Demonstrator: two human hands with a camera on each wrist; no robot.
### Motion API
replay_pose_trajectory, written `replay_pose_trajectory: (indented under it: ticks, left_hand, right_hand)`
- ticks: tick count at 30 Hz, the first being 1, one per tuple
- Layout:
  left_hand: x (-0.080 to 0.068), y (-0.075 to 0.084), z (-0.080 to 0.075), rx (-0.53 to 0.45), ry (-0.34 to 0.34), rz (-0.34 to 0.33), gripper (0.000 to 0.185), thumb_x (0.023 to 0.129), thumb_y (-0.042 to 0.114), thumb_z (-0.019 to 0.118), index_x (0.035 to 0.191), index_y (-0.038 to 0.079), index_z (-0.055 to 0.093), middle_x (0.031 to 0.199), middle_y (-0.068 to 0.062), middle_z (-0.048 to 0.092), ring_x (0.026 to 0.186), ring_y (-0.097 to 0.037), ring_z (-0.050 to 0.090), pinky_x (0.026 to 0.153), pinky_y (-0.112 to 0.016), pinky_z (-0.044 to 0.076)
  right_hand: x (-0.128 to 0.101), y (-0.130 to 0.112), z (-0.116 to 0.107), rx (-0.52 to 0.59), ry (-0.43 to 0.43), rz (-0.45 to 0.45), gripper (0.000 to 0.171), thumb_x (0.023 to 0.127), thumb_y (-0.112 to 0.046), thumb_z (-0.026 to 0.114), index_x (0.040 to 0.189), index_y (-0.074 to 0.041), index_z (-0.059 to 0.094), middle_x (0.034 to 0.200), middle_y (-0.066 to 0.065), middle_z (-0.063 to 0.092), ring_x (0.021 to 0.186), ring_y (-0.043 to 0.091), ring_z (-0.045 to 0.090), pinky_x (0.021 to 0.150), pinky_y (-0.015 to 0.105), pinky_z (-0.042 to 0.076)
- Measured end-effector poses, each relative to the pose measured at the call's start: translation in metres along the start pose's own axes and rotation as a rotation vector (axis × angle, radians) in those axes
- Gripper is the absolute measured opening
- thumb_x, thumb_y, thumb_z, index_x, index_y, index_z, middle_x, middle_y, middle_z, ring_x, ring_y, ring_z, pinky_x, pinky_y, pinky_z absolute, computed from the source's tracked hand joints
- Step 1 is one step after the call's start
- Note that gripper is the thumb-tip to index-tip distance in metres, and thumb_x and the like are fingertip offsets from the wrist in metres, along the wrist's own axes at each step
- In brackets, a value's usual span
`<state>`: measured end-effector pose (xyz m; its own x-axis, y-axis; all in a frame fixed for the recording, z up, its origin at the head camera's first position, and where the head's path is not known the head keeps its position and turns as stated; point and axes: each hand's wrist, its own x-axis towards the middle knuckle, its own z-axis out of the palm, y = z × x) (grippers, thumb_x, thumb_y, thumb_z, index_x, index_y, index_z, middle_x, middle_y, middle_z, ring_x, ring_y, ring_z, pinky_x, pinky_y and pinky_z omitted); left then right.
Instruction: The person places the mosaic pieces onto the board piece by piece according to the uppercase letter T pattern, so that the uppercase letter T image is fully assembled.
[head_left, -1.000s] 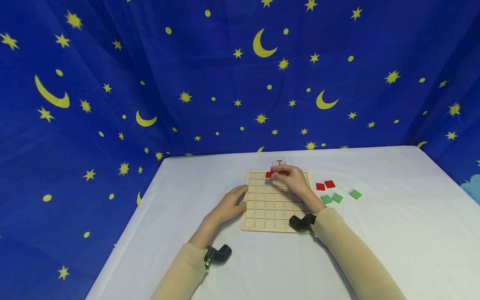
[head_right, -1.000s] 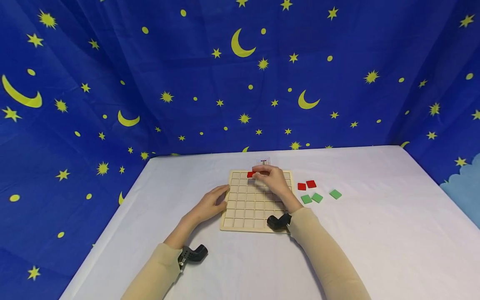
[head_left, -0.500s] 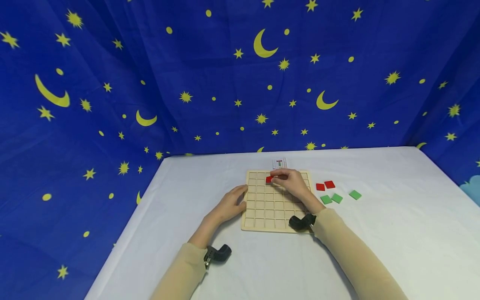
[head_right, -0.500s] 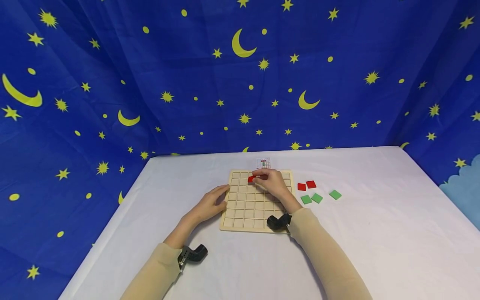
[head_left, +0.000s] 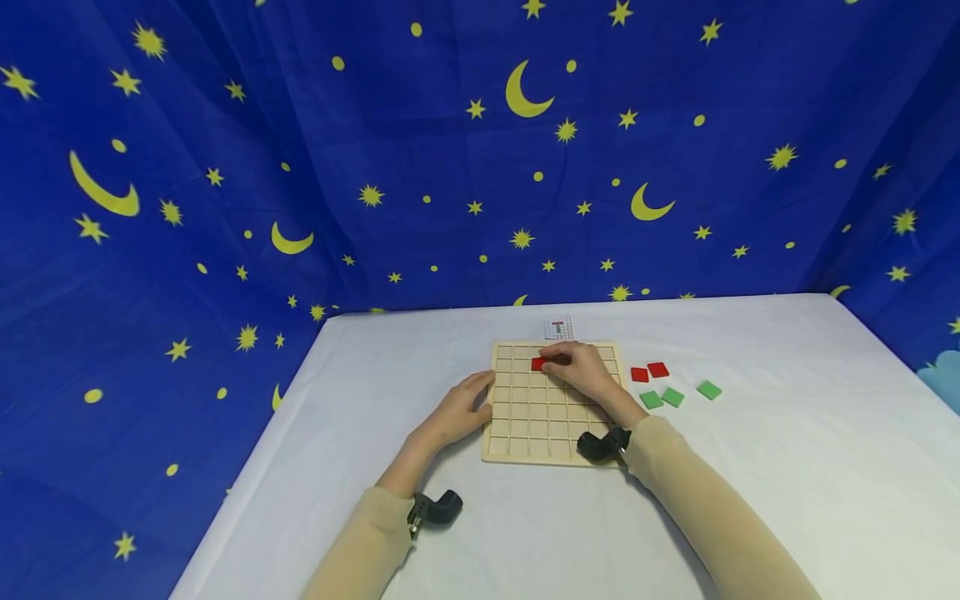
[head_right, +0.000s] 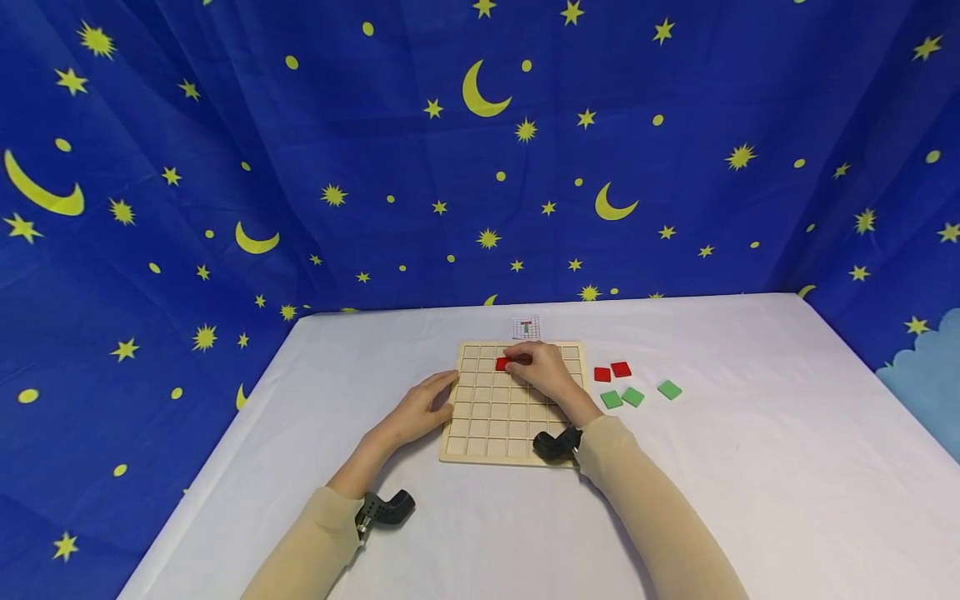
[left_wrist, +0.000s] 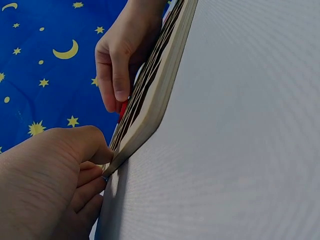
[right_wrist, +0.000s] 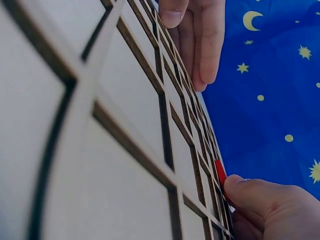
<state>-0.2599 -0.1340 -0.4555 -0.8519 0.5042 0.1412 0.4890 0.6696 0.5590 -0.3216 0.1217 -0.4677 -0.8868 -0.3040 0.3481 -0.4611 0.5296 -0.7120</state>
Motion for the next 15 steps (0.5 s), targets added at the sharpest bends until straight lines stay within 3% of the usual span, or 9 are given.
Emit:
replay_pose_trajectory:
  ticks: [15]
  left_hand:
    - [0.0000, -0.0016, -0.0007, -0.008, 0.005, 0.013, 0.059, 0.089, 0.010, 0.054, 0.142, -0.006, 0.035, 0.144, -0.020, 0.038, 0.134, -0.032, 0.034, 0.111, -0.038, 0.028]
  right_hand:
    - [0.0014, -0.0025, 0.0002, -0.091, -0.035, -0.062, 0.029, 0.082, -0.014, 0.072, 0.110, -0.006, 0.071, 0.110, 0.011, 0.067, 0.107, 0.030, 0.059, 0.094, 0.045, 0.046]
